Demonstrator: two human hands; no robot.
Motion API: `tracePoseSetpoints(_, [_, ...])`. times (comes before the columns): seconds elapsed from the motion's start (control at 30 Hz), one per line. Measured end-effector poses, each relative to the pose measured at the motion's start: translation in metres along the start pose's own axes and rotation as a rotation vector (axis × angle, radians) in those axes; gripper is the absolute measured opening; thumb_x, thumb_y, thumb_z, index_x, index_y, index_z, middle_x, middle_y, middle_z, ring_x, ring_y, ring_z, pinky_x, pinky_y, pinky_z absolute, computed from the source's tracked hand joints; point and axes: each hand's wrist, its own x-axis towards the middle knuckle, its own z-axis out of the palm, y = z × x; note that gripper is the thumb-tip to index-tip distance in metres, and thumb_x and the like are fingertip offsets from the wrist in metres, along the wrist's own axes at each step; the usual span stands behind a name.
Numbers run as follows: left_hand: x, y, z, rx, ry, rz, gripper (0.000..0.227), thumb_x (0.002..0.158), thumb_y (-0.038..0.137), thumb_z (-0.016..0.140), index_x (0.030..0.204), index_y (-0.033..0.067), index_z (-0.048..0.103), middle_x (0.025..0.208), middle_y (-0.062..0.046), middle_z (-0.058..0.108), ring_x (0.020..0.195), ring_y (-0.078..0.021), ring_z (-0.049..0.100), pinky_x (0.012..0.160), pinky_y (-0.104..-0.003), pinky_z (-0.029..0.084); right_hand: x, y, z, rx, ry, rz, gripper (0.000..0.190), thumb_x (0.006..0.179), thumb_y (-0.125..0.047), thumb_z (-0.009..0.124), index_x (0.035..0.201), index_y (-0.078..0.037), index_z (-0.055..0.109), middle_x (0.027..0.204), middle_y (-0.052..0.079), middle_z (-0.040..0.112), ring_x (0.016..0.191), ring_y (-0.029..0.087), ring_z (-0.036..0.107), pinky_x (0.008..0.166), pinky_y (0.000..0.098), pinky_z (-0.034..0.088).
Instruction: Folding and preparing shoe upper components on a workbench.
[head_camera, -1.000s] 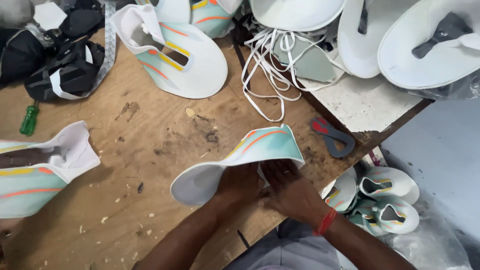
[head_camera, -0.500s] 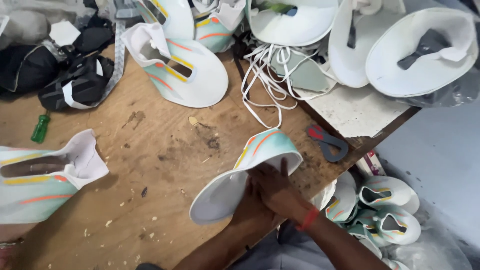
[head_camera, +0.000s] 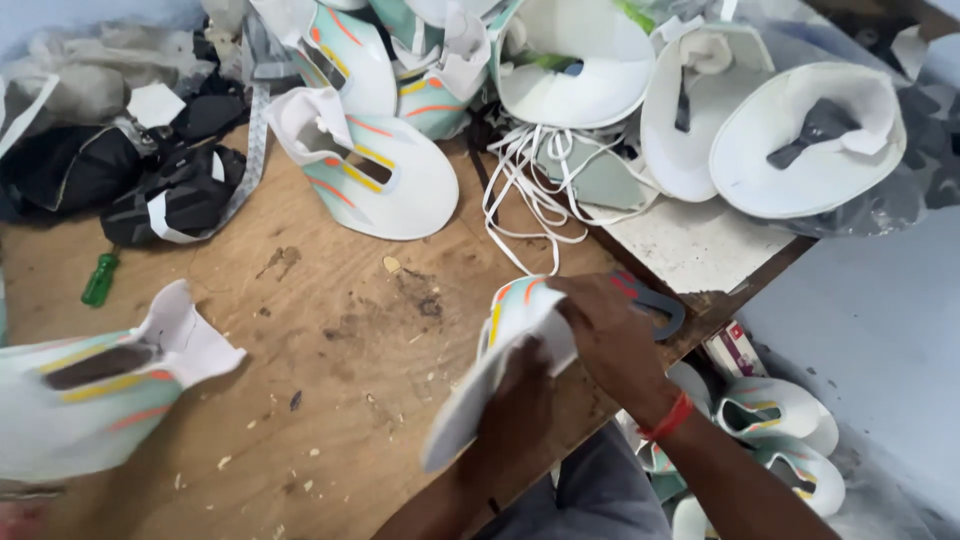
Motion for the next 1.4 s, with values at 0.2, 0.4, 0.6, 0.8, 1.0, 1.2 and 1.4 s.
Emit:
tracePoseSetpoints(0.2, [0.013, -0.011, -0.075, -0.091, 0.076, -0.022, 0.090, 0.074, 0.039, 0.077, 0.145, -0.0050, 0.043, 0.146, -0.028, 0.050, 0.136, -0.0471, 0.044, 0.113, -0.054, 0.033, -0.107, 0.074, 0.075, 0.555, -0.423, 0.515, 0.021, 0.102, -0.012, 0.054, 0.109, 0.000, 0.069, 0.095, 0.013, 0.074, 0.088, 0.028, 0.074, 0.073, 0.0395, 0.060])
tracePoseSetpoints(0.4, [0.029, -0.042, -0.108, -0.093, -0.054, -0.057, 0.084, 0.077, 0.041, 0.079, 0.145, 0.0018, 0.049, 0.142, -0.022, 0.057, 0.131, -0.0413, 0.049, 0.113, -0.048, 0.040, -0.061, -0.001, 0.035, 0.294, -0.935, 0.255, 0.026, 0.096, -0.013, 0.054, 0.117, -0.003, 0.066, 0.112, 0.015, 0.072, 0.101, 0.031, 0.071, 0.085, 0.0417, 0.057])
tracePoseSetpoints(0.6, [0.050, -0.039, -0.151, -0.385, -0.216, -0.156, 0.108, 0.064, 0.049, 0.090, 0.147, 0.0012, 0.041, 0.149, -0.025, 0.046, 0.139, -0.0435, 0.041, 0.114, -0.050, 0.035, -0.036, 0.066, 0.074, -0.290, -0.405, -0.299, 0.047, 0.081, -0.010, 0.059, 0.127, -0.003, 0.061, 0.132, 0.017, 0.063, 0.124, 0.035, 0.059, 0.106, 0.0475, 0.044])
tracePoseSetpoints(0.8, [0.047, -0.041, -0.146, -0.458, -0.139, -0.137, 0.101, 0.067, 0.042, 0.086, 0.150, 0.0049, 0.041, 0.152, -0.024, 0.048, 0.142, -0.0430, 0.043, 0.116, -0.049, 0.036, -0.038, 0.078, 0.102, -0.271, -0.530, -0.092, 0.042, 0.089, -0.015, 0.059, 0.129, -0.002, 0.061, 0.131, 0.019, 0.062, 0.123, 0.038, 0.058, 0.104, 0.0514, 0.043])
tracePoseSetpoints(1.0, [0.037, -0.077, -0.068, -0.346, -0.101, -0.144, 0.078, 0.084, 0.024, 0.070, 0.154, 0.0057, 0.043, 0.152, -0.026, 0.048, 0.139, -0.0458, 0.044, 0.114, -0.050, 0.037, -0.019, 0.067, 0.083, 0.129, -0.364, 0.194, 0.034, 0.094, -0.014, 0.055, 0.124, -0.001, 0.063, 0.119, 0.024, 0.067, 0.115, 0.043, 0.061, 0.096, 0.0492, 0.048])
tracePoseSetpoints(1.2, [0.042, -0.078, -0.072, -0.422, -0.159, -0.196, 0.055, 0.088, 0.020, 0.065, 0.140, 0.0062, 0.056, 0.141, -0.023, 0.058, 0.133, -0.0416, 0.053, 0.112, -0.047, 0.043, -0.034, 0.090, 0.108, 0.016, -0.349, 0.137, 0.034, 0.090, -0.010, 0.059, 0.121, 0.000, 0.064, 0.119, 0.024, 0.067, 0.115, 0.042, 0.060, 0.097, 0.0494, 0.047])
tracePoseSetpoints(1.4, [0.044, -0.060, -0.092, -0.568, 0.089, -0.071, 0.053, 0.078, 0.004, 0.057, 0.131, 0.0052, 0.064, 0.132, -0.021, 0.065, 0.126, -0.0417, 0.057, 0.107, -0.047, 0.046, -0.024, 0.066, 0.088, -0.014, -0.194, -0.082, 0.041, 0.084, -0.016, 0.066, 0.124, -0.006, 0.067, 0.122, 0.016, 0.069, 0.117, 0.037, 0.061, 0.100, 0.0482, 0.047])
